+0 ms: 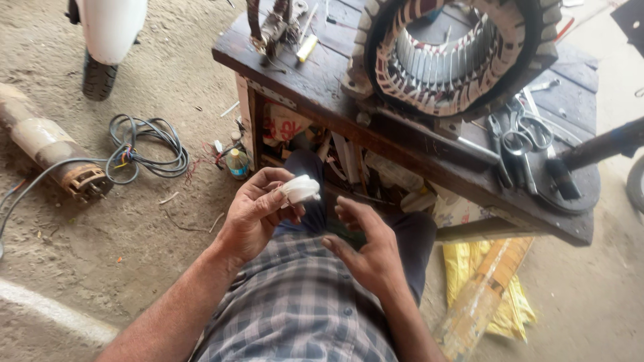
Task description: The person sits on the ground at a low workbench and works on an electric motor stator. They cut and trim white insulation material with scissors, handle a roll of tape, then use a chisel-like bar and a hammer to tap and dress the slots and windings inside the stator.
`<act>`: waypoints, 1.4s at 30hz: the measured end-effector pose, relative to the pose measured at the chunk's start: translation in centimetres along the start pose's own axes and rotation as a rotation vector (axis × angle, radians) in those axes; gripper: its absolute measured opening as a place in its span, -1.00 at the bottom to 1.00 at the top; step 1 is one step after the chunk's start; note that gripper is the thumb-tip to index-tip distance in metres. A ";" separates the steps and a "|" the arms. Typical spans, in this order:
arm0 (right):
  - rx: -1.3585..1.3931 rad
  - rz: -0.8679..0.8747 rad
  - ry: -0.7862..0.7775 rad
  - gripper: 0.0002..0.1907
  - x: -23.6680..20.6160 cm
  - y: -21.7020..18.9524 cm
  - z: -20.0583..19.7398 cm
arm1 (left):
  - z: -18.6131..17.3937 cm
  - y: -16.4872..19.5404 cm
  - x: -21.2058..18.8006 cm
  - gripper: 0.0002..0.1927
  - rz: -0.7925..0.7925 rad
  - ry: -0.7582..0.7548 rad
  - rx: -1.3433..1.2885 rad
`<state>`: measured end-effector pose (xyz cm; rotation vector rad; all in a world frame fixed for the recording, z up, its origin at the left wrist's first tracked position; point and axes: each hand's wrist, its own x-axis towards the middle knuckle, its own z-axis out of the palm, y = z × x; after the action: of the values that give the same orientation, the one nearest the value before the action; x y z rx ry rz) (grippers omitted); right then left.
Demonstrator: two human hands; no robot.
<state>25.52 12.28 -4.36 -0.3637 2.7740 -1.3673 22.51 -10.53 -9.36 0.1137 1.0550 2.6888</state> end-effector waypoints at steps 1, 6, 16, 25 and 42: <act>0.000 0.023 -0.018 -0.27 0.1 -0.1 0.0 | -0.6 0.2 0.2 -0.59 0.019 0.015 0.007; 0.012 0.053 -0.152 -0.36 0.3 -0.3 0.0 | -2.8 0.8 1.2 -0.64 0.124 0.165 0.124; -0.043 0.005 -0.314 -0.44 0.3 1.5 0.1 | -3.1 5.8 4.5 -0.28 0.201 0.365 0.501; -0.019 0.114 -0.368 -0.46 0.5 2.1 0.2 | -2.7 7.9 7.5 -0.40 0.182 0.273 0.429; 0.138 0.404 -0.143 -0.66 2.2 14.9 5.7 | 2.8 9.0 24.2 -0.50 0.324 -0.221 1.397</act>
<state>21.22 16.13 -19.36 0.0968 2.4421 -1.3554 -2.24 -8.76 -1.70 0.8212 2.7000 1.5188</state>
